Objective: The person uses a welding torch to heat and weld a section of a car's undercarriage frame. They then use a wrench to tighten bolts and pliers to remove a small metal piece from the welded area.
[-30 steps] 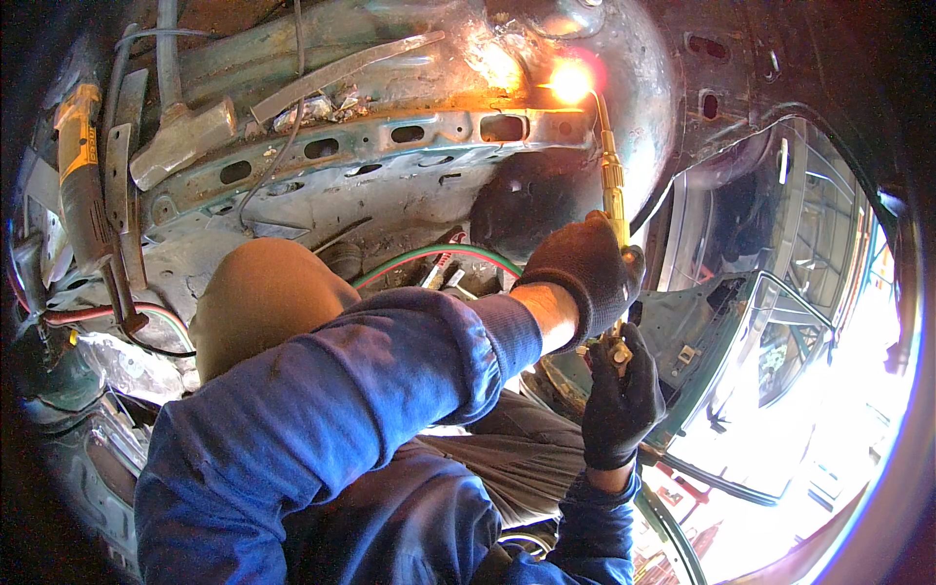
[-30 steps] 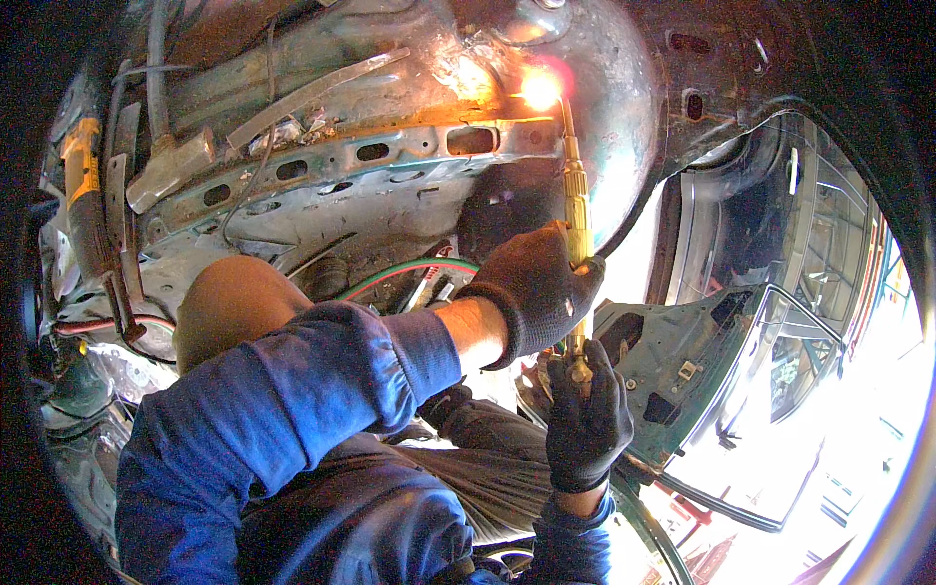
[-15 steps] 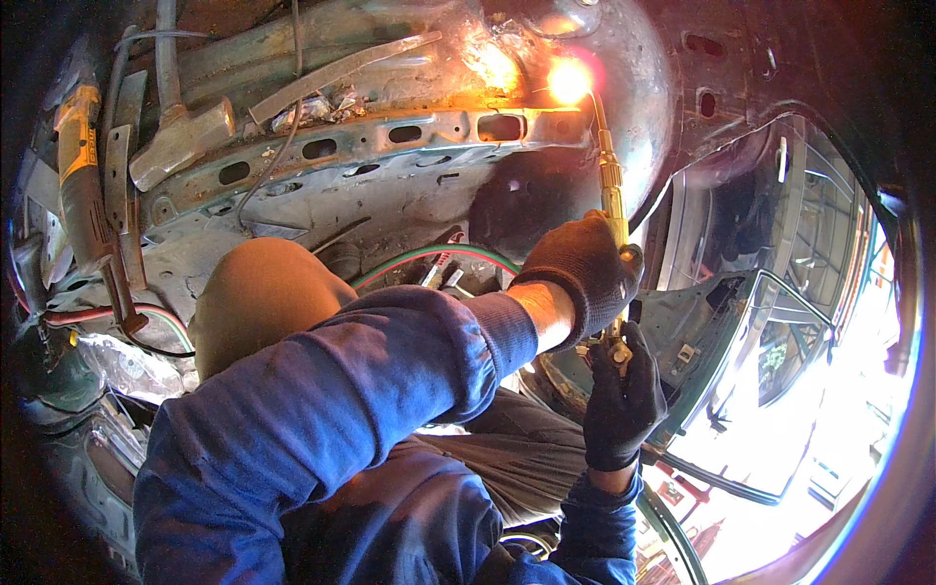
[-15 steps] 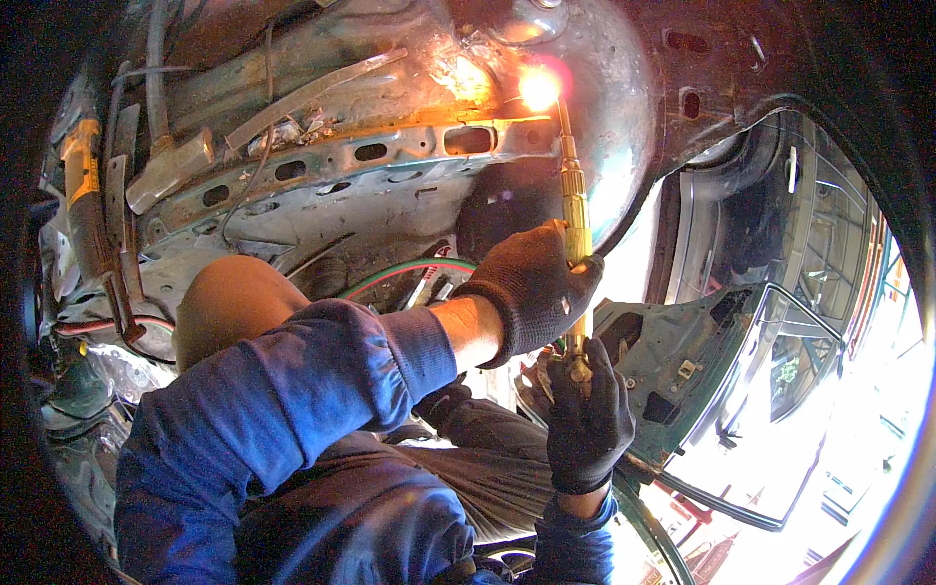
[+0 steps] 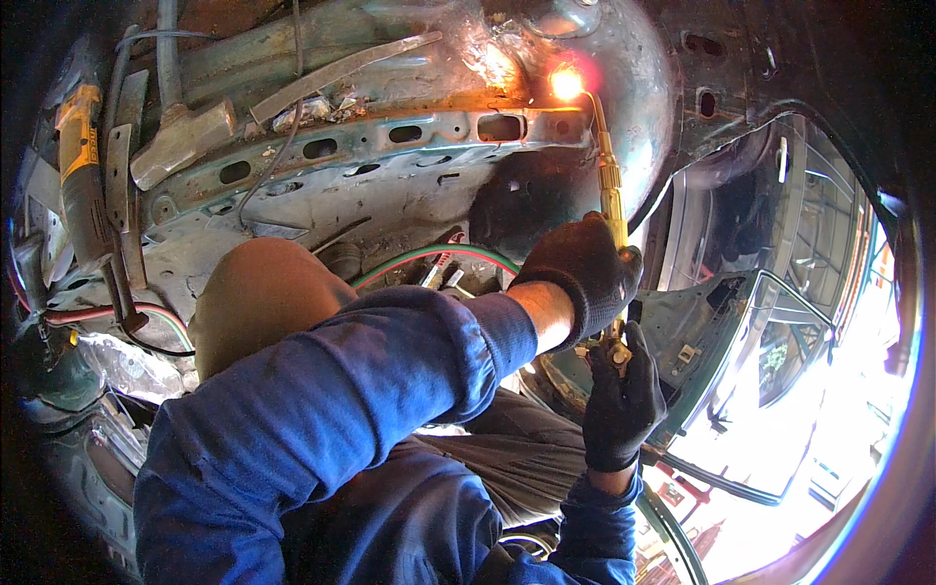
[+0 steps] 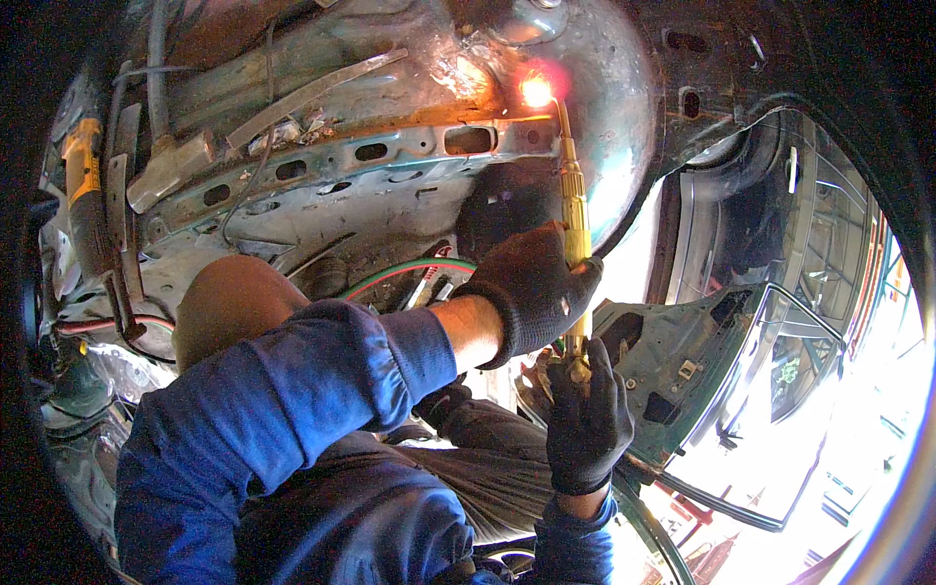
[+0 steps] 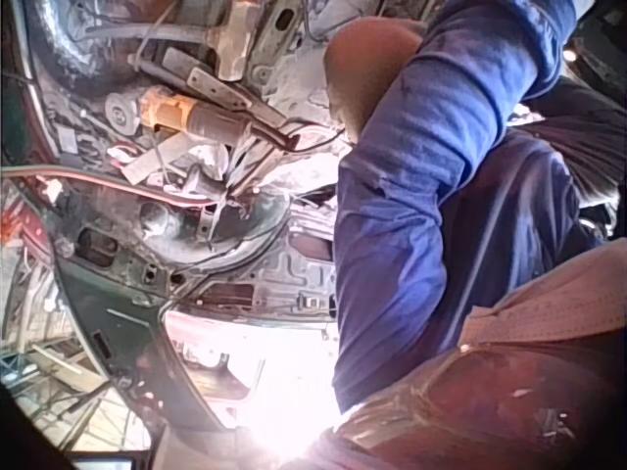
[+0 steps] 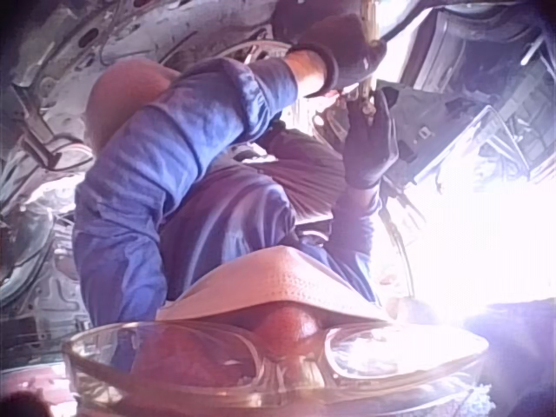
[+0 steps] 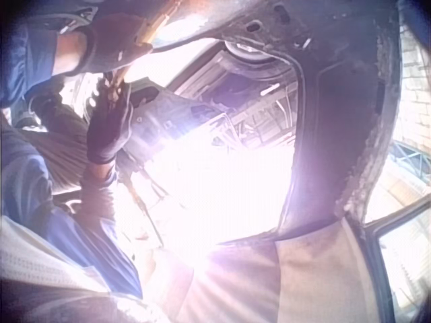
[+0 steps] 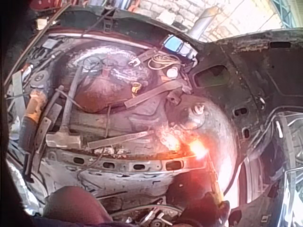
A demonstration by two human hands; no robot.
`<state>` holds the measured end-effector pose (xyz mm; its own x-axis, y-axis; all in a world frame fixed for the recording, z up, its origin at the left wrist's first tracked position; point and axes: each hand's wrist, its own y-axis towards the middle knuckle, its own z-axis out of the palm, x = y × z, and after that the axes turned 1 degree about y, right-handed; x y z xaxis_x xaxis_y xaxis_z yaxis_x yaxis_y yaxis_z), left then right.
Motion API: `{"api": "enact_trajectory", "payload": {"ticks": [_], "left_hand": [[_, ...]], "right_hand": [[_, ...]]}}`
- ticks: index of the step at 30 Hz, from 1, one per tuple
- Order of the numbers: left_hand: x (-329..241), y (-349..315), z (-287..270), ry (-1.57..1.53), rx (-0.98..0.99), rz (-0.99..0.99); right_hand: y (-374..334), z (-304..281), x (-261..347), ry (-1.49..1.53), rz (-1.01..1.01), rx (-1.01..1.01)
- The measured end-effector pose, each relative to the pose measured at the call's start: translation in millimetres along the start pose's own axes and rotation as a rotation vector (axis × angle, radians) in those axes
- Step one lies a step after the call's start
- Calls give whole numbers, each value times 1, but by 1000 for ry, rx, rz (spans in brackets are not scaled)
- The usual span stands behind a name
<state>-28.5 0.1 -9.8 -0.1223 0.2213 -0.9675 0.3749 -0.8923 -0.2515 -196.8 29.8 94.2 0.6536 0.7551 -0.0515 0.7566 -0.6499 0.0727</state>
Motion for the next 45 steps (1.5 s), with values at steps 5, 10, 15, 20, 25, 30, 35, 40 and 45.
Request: {"api": "enact_trajectory", "payload": {"ticks": [5,10,15,20,25,30,35,40,45], "left_hand": [[-1,0,-1,-7,21,-17],[-3,1,-3,-19,25,-21],[-3,1,-3,-6,-3,-27],[-2,4,-4,-22,23,-10],[-2,4,-4,-26,4,-20],[-11,3,-18,17,131,-91],[-10,5,-18,8,128,-79],[-13,3,-20,11,124,-80],[-13,-1,-19,28,90,-73]], "right_hand": [[0,4,5,217,214,-55],[-4,8,-2,205,188,-64],[-2,12,-4,154,121,-68],[1,13,0,203,158,-89],[3,9,4,231,190,-65],[3,9,4,173,187,-40],[-1,12,-2,151,191,-41],[1,14,-1,123,160,-63],[3,7,6,200,196,-40]]}}
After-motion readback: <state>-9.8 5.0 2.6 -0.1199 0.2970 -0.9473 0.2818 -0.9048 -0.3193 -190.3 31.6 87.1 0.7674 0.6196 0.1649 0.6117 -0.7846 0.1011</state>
